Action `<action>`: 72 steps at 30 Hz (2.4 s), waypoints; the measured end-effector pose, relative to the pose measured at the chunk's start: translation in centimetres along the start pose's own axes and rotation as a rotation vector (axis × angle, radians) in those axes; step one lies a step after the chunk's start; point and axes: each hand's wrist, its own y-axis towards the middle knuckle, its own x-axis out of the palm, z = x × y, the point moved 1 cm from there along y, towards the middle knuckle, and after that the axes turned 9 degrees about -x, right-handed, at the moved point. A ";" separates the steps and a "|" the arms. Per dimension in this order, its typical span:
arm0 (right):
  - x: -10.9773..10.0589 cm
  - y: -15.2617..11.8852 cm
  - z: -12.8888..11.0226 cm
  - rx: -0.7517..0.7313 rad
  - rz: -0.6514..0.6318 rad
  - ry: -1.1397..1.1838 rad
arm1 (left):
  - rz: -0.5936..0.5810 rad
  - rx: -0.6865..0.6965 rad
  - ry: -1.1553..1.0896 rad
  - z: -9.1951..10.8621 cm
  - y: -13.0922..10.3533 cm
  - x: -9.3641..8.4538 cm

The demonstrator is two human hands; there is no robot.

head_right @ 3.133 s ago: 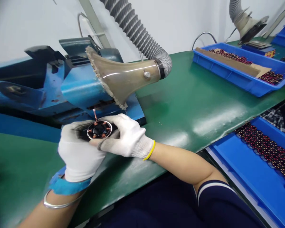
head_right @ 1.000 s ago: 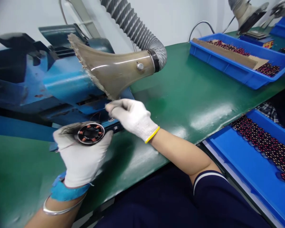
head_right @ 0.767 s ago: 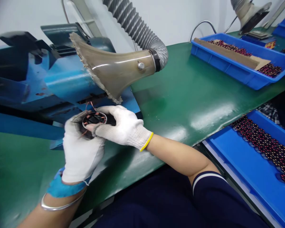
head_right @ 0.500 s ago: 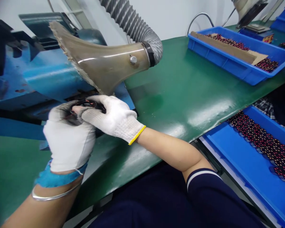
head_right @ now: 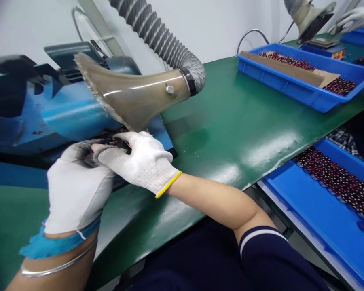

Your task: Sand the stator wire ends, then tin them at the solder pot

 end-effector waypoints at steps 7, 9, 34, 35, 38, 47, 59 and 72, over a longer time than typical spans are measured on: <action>0.5 -0.4 0.6 -0.044 -0.047 0.004 | -0.042 -0.092 -0.079 0.2 0.2 -0.7; 0.6 -0.4 0.8 -0.050 -0.042 0.011 | -0.041 -0.098 -0.091 0.2 0.2 -0.8; 0.5 -2.5 1.8 -0.039 0.003 0.048 | -0.003 0.122 -0.360 -4.0 -1.5 1.0; 0.6 -2.2 1.7 -0.043 0.011 0.045 | -0.011 0.113 -0.356 -3.8 -1.1 1.0; 0.7 -0.8 1.2 -0.022 0.010 0.012 | -0.042 0.063 -0.318 -2.8 0.1 0.7; 0.1 -2.1 1.8 -0.112 -0.021 0.029 | 0.053 0.146 -0.374 -3.8 -2.1 1.6; -2.1 -1.7 2.2 -0.417 -0.441 -0.154 | 0.079 0.296 -0.359 -7.2 -3.3 0.8; -3.0 -1.4 0.6 0.098 -0.380 0.106 | 0.136 0.384 -0.191 -7.4 -3.5 0.0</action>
